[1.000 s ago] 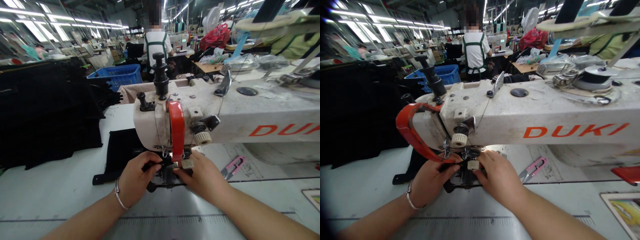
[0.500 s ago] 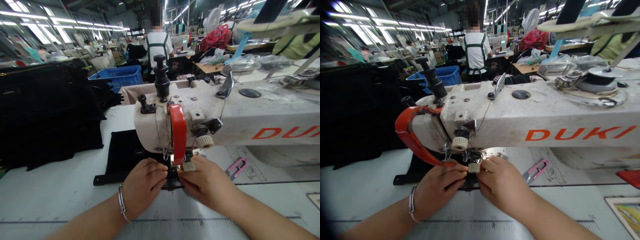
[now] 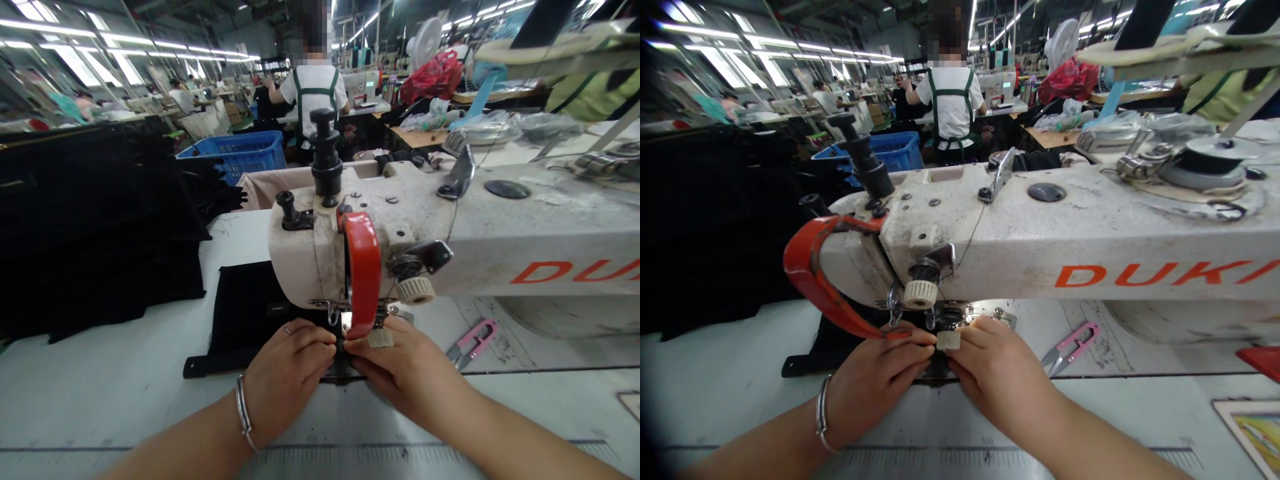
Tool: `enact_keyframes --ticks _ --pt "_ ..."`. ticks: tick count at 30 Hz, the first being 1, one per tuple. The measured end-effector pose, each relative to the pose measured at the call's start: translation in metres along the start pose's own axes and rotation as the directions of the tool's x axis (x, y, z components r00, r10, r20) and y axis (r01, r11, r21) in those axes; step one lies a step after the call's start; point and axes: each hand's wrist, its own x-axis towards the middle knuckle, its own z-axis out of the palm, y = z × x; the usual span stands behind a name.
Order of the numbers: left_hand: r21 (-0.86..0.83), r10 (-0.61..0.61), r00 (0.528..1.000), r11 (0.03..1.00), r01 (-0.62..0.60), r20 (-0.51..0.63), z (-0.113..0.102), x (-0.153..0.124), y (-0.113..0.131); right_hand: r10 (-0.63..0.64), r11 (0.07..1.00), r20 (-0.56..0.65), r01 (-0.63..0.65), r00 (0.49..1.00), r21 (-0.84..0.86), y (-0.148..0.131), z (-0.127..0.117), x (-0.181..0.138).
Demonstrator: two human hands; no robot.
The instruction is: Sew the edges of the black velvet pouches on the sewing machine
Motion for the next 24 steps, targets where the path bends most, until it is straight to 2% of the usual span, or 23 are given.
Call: enact_keyframes --ticks 7,14,24 --pt "0.081 0.036 0.997 0.996 -0.031 -0.064 -0.0003 0.0030 0.0030 0.012 1.000 0.005 -0.012 1.000 -0.008 -0.0034 0.0025 -0.0001" --pt "-0.050 -0.053 0.996 0.998 0.049 -0.077 0.0000 0.0044 0.0022 -0.008 1.000 -0.031 0.007 0.999 -0.018 -0.0027 0.0061 -0.0028" --pt "-0.067 -0.055 0.996 0.997 0.050 -0.077 0.0042 0.0064 -0.0009 -0.047 0.996 0.006 0.047 0.999 -0.079 -0.0011 0.0079 -0.0071"
